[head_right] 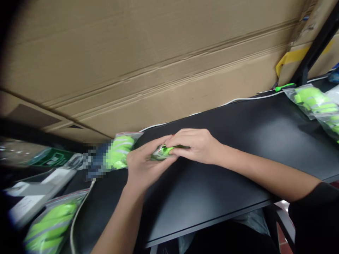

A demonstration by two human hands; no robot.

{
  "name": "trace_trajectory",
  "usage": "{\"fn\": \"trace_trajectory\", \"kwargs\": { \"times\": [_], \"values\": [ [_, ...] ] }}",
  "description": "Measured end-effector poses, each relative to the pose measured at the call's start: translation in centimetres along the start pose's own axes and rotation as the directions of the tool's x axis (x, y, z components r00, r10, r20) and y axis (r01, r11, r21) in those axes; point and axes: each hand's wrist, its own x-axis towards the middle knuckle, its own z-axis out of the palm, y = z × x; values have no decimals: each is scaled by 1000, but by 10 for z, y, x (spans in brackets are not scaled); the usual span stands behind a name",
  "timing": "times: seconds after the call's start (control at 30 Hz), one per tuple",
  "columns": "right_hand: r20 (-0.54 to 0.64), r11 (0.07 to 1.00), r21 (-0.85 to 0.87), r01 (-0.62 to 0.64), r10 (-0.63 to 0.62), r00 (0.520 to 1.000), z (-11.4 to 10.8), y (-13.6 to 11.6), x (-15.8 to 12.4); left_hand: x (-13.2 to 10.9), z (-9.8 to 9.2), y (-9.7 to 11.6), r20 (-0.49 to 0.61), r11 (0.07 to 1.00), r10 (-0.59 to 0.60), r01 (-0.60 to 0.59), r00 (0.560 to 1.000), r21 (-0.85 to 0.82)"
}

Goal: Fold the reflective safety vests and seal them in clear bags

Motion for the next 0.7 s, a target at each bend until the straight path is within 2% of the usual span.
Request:
{"fn": "trace_trajectory", "kwargs": {
  "times": [0.07, 0.13, 0.2, 0.27, 0.37, 0.43, 0.47, 0.53, 0.57, 0.63, 0.7],
  "values": [
    [139, 998, -35, 56, -51, 989, -5, -1, 14, -1, 0, 0, -62, 988, -96, 87, 993, -128],
    [201, 998, -31, 58, -51, 978, -12, -10, 28, 1, 1, 0, -137, 941, -232, 186, 963, -282],
    [144, 999, 48, 2, -9, 990, -21, -27, 40, 4, 4, 0, -215, 853, -383, 254, 898, -456],
    [51, 988, 140, -60, 53, 997, -30, -48, 49, 7, 7, 3, -236, 712, -527, 273, 816, -647],
    [-111, 978, 114, -176, 189, 976, -33, -68, 48, 8, 14, 11, -123, 441, -698, 288, 705, -850],
    [-194, 928, 111, -357, 372, 908, -29, -66, 37, 6, 20, 20, -17, 310, -743, 321, 670, -895],
    [-179, 867, 163, -470, 495, 850, -25, -60, 30, 5, 23, 23, 30, 271, -742, 340, 670, -901],
    [-30, 682, 351, -642, 694, 720, -18, -43, 12, 3, 29, 29, 90, 240, -725, 373, 683, -896],
    [43, 592, 427, -683, 741, 670, -16, -35, 4, 2, 33, 30, 110, 237, -722, 394, 683, -888],
    [83, 508, 505, -698, 776, 625, -15, -21, -8, 2, 38, 29, 141, 244, -736, 454, 662, -857],
    [42, 506, 526, -684, 788, 615, -17, -14, -15, 3, 38, 26, 149, 288, -748, 518, 646, -805]
  ]
}}
